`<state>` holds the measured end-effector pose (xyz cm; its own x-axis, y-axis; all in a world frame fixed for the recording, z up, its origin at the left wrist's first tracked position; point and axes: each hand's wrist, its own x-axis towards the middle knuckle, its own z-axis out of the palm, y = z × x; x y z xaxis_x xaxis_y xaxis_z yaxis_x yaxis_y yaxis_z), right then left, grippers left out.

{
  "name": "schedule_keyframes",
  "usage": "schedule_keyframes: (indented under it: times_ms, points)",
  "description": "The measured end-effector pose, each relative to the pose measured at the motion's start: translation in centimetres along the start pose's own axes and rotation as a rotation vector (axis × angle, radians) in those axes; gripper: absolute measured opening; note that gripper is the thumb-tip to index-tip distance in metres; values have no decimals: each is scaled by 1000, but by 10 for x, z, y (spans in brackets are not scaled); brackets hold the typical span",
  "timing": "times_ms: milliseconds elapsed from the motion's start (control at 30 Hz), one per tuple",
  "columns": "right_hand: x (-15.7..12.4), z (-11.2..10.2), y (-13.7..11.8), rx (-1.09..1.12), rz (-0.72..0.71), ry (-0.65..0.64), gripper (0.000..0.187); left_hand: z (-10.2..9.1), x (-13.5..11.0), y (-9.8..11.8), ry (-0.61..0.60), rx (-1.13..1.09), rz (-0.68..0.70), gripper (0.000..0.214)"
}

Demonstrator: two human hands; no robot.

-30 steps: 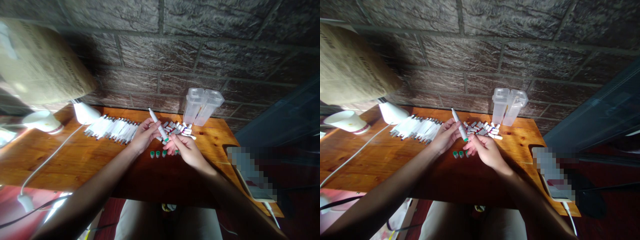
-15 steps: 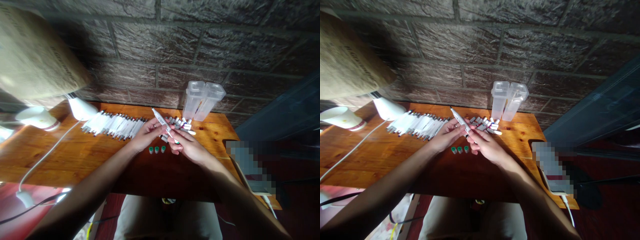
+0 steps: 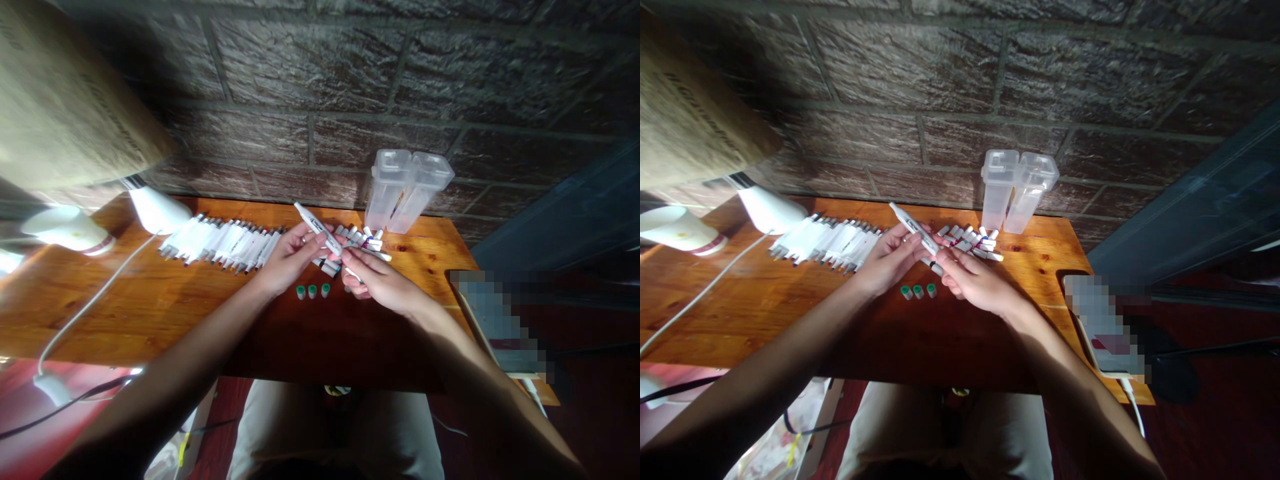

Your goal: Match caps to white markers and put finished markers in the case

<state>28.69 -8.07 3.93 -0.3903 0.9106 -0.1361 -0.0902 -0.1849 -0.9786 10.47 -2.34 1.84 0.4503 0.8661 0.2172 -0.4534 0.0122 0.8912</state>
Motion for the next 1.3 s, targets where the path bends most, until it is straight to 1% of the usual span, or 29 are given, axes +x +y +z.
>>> schedule_keyframes:
  times_ms: [67, 133, 233, 300, 400, 467, 533, 600, 667, 800, 867, 1033, 1167, 1233, 1300]
  points:
    - [-5, -8, -9, -22, 31, 27, 47, -3, 3, 5, 69, -48, 35, 33]
    - [-11, -20, -17, -70, -4, 69, 41, -7, 6, 10, 152, -93, 66, 31]
    - [-14, -37, -23, -275, -72, 110, 39, -14, 11, 16, 269, -154, 81, 28]
    - [-12, -44, -21, -421, -146, 129, 40, -16, 12, 17, 311, -172, 63, 25]
    - [-6, -45, -11, -507, -271, 162, 34, -16, 12, 14, 299, -177, 29, 23]
    - [-2, -40, -5, -601, -297, 167, 24, -14, 11, 11, 272, -179, 12, 23]
    - [-1, -33, -1, -760, -314, 155, 14, -13, 11, 9, 256, -182, -1, 23]
    - [-3, -26, 0, -901, -329, 141, 20, -13, 11, 9, 251, -189, -5, 24]
    - [-5, -21, 0, -987, -331, 127, 25, -14, 11, 8, 249, -198, -3, 25]
    - [-4, -16, 5, -1129, -362, 79, 22, -15, 11, 7, 239, -202, 0, 25]
    - [-2, -15, 9, -1189, -355, 47, 27, -15, 11, 7, 238, -199, -7, 25]
    - [1, -18, 20, -1245, -284, -35, 48, -13, 11, 7, 242, -197, -21, 24]
    - [-2, -28, 16, -1222, -267, -48, 60, -12, 11, 8, 272, -194, -40, 21]
    - [-4, -34, 11, -1208, -284, -43, 53, -11, 11, 8, 274, -205, -46, 19]
    - [-7, -39, 4, -1188, -299, -24, 38, -11, 11, 8, 264, -222, -46, 17]
